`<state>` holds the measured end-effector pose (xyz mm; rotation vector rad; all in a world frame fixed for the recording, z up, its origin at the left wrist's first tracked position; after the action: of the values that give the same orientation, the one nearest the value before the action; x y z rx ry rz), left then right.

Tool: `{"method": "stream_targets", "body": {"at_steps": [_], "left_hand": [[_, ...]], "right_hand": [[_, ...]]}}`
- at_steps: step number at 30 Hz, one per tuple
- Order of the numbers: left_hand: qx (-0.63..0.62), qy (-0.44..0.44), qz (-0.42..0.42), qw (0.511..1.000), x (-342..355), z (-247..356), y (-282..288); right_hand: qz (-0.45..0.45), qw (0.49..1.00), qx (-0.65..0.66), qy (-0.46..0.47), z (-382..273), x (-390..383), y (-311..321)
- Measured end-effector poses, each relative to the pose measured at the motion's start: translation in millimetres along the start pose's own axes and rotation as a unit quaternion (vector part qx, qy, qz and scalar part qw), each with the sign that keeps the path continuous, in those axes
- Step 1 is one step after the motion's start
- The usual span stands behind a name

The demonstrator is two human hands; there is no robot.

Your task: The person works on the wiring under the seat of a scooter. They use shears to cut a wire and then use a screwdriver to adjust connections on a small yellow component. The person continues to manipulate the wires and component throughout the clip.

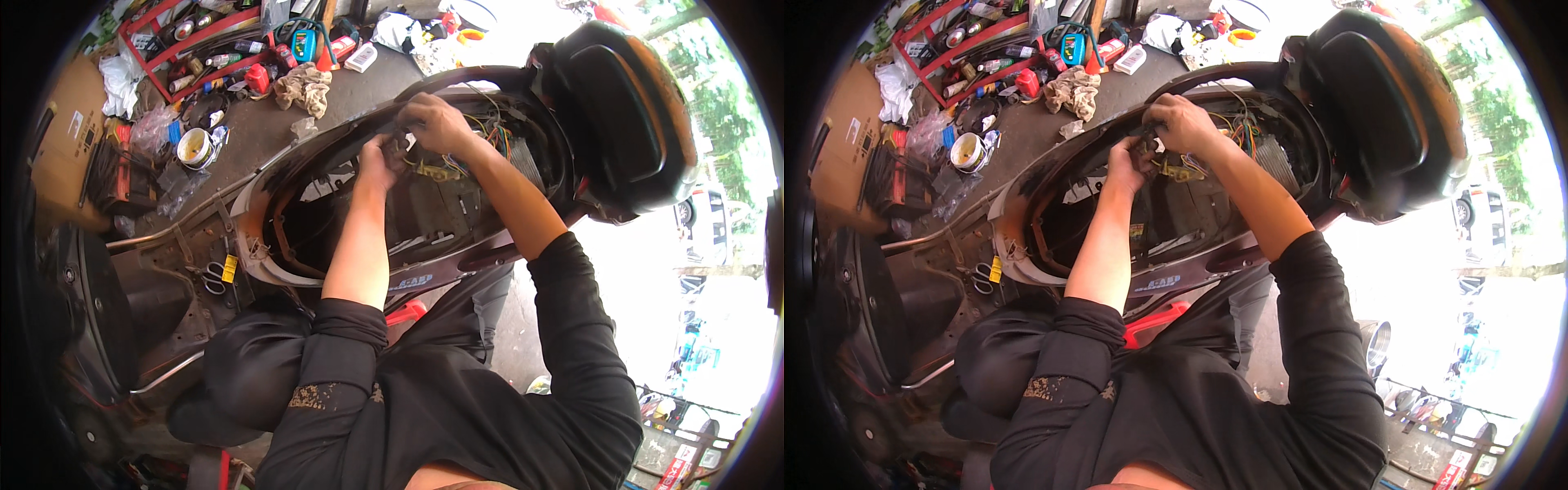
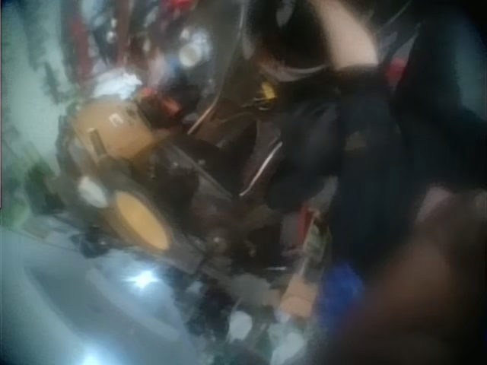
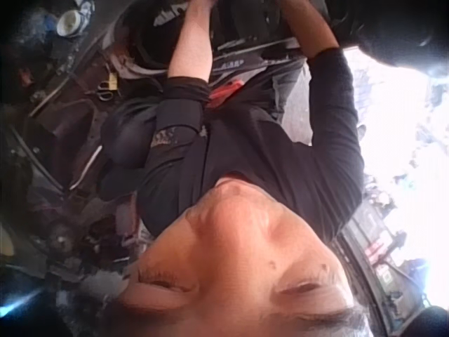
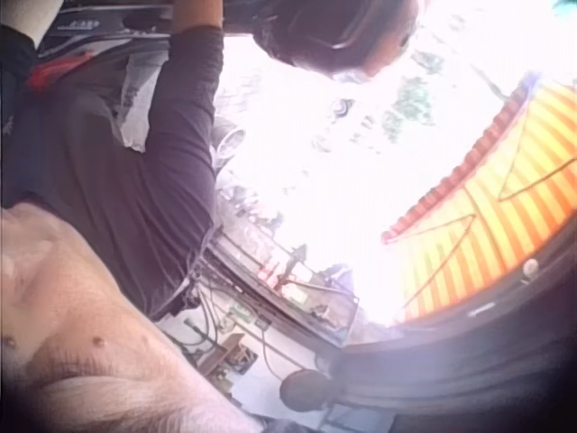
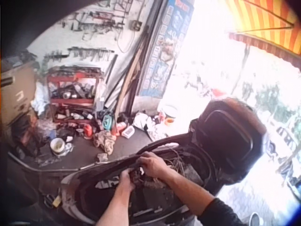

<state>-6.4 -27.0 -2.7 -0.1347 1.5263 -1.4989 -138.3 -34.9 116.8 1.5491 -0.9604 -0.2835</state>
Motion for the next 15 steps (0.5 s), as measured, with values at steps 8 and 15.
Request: {"method": "stream_targets", "body": {"at_steps": [8,15], "left_hand": [[0.093,-0.047,0.031,0.994,9.4,3.9,13.4],[0.018,-0.020,-0.036,0.999,20.6,7.0,23.1]], "right_hand": [[-0.234,0.948,-0.179,0.121,-2.4,20.3,-0.8],[-0.210,0.922,-0.192,0.263,3.4,25.8,-11.3]]}}
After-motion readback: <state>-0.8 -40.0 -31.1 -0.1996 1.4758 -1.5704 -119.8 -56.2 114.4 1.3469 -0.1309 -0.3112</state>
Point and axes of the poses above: each hand's wrist, its own x-axis towards the middle knuckle, its own y-axis out of the back of the hand, z = x × y, the point moved 1 cm from there along x, towards the middle knuckle, and after that the axes turned 10 degrees about y, right-handed, at the moved point
